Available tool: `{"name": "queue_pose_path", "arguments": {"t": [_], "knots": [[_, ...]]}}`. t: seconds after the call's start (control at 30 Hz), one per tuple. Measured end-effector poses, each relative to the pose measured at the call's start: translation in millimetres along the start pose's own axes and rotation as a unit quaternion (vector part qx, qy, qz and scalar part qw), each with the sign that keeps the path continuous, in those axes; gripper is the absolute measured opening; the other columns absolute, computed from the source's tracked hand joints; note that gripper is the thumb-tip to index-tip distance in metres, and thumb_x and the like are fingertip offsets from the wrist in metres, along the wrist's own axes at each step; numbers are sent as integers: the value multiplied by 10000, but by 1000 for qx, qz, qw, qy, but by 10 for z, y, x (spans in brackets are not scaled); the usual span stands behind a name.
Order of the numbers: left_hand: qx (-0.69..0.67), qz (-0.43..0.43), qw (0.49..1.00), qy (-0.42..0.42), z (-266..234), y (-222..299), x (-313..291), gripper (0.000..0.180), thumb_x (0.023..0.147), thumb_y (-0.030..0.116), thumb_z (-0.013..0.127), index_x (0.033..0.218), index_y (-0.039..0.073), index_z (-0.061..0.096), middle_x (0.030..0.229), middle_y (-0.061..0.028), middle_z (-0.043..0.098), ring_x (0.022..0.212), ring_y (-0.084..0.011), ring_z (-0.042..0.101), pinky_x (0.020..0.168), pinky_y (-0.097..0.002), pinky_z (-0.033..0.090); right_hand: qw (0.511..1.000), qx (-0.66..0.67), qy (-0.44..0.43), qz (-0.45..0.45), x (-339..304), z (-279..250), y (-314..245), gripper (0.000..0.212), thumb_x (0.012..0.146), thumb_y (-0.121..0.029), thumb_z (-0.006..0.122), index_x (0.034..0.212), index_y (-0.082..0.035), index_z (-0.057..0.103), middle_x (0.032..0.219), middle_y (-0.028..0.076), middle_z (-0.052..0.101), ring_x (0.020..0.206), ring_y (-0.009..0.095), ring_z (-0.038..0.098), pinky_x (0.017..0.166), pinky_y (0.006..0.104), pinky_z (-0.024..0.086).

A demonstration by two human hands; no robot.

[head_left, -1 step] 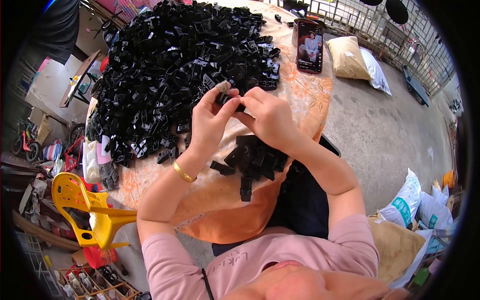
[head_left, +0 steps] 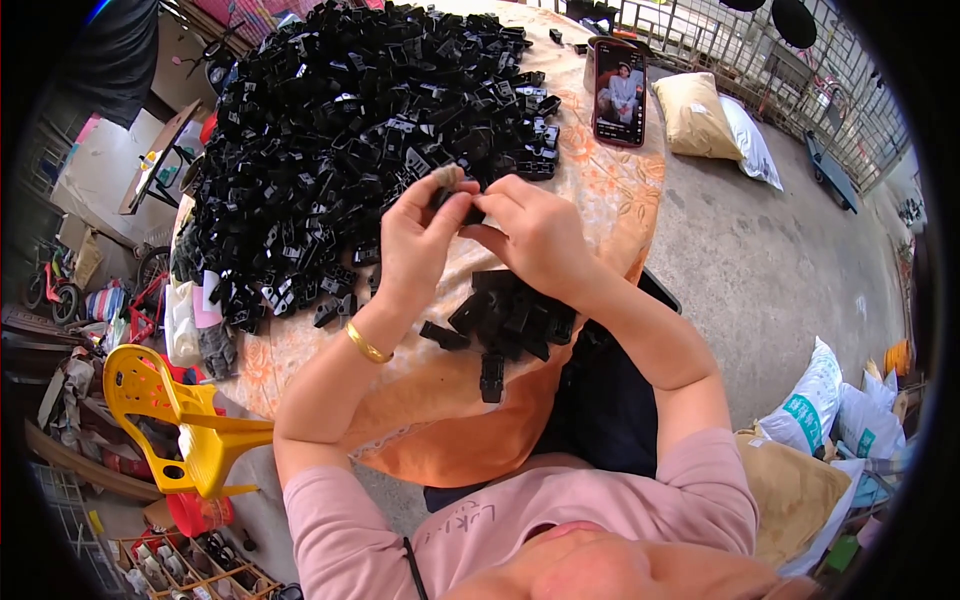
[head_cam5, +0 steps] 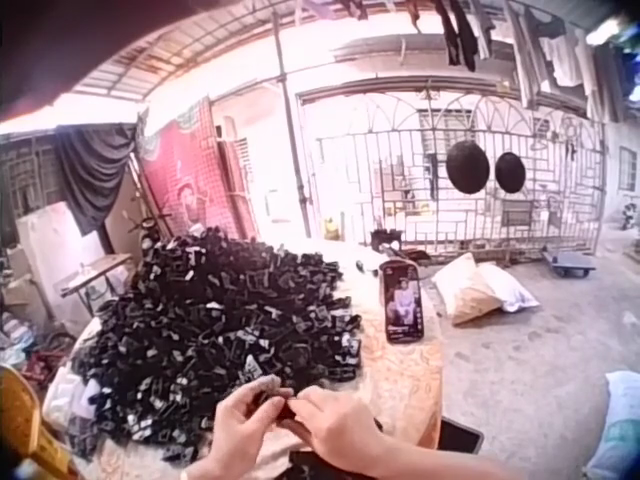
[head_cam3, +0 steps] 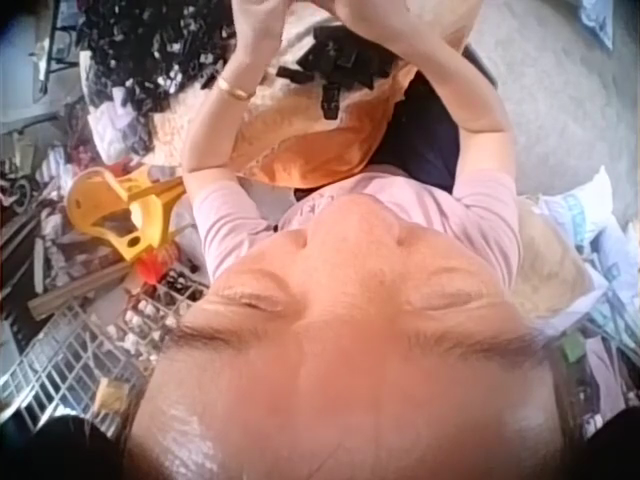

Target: The person sorts and arranges black plastic mechanical components by hand, taking them from a large pile on a table and organizing them.

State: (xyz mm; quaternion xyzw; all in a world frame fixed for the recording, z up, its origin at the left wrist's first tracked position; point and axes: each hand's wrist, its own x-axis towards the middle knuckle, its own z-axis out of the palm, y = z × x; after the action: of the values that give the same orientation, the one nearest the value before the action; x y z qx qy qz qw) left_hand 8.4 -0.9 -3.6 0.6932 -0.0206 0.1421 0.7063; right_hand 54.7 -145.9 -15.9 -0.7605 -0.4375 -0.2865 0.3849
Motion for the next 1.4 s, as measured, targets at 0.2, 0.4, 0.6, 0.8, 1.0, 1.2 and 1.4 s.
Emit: {"name": "queue_pose_path", "arguments": {"t": [0.2,0.4,0.6,0.8,1.0,1.2,1.4], "knots": [[128,56,982,-125,-106,54,8,360,815,-13,576,1163,-17,485,879,-77,632,797,-91,580,704,-212,473,955,216,102,177,190,-157,514,227,804,-211,662,907,-9,645,777,93,654,624,105,593,549,236,470],[382,193,830,-356,175,220,-236,478,779,319,631,1154,52,500,893,-131,588,902,-313,515,794,-378,428,999,-34,-19,7,63,-9,1031,290,795,-148,597,1066,-45,600,992,106,628,922,238,578,837,326,446],[437,268,849,-131,-120,-58,129,290,736,82,638,1019,55,587,943,-122,598,886,-306,518,828,-383,411,987,-85,-139,12,109,138,822,337,735,-133,645,1054,-49,576,1023,98,599,984,261,533,869,376,407],[585,308,750,25,-458,-145,441,365,716,34,620,1074,41,552,1088,-141,543,1033,-323,477,902,-385,394,984,-104,-147,-6,83,115,751,262,707,-107,631,963,-103,581,908,36,577,913,212,539,820,352,390],[549,251,797,1,-460,-154,429,340,724,49,633,1053,13,558,1039,-157,563,975,-307,533,866,-354,432,978,-166,-124,-30,43,159,752,231,704,-90,604,930,-134,595,862,24,565,860,207,545,807,338,378],[355,206,909,79,-354,-38,341,259,854,53,531,1104,-16,539,1010,-90,559,904,-193,584,802,-289,499,987,104,-37,113,89,60,671,268,742,-18,591,1006,-61,608,861,48,600,753,168,590,736,304,457],[-83,-49,993,-74,-182,20,173,356,899,35,445,1250,-5,401,1126,-100,517,979,-196,575,871,-351,498,784,538,-29,308,126,-66,347,283,809,10,587,1087,53,560,963,67,610,837,98,594,777,226,492]]}}
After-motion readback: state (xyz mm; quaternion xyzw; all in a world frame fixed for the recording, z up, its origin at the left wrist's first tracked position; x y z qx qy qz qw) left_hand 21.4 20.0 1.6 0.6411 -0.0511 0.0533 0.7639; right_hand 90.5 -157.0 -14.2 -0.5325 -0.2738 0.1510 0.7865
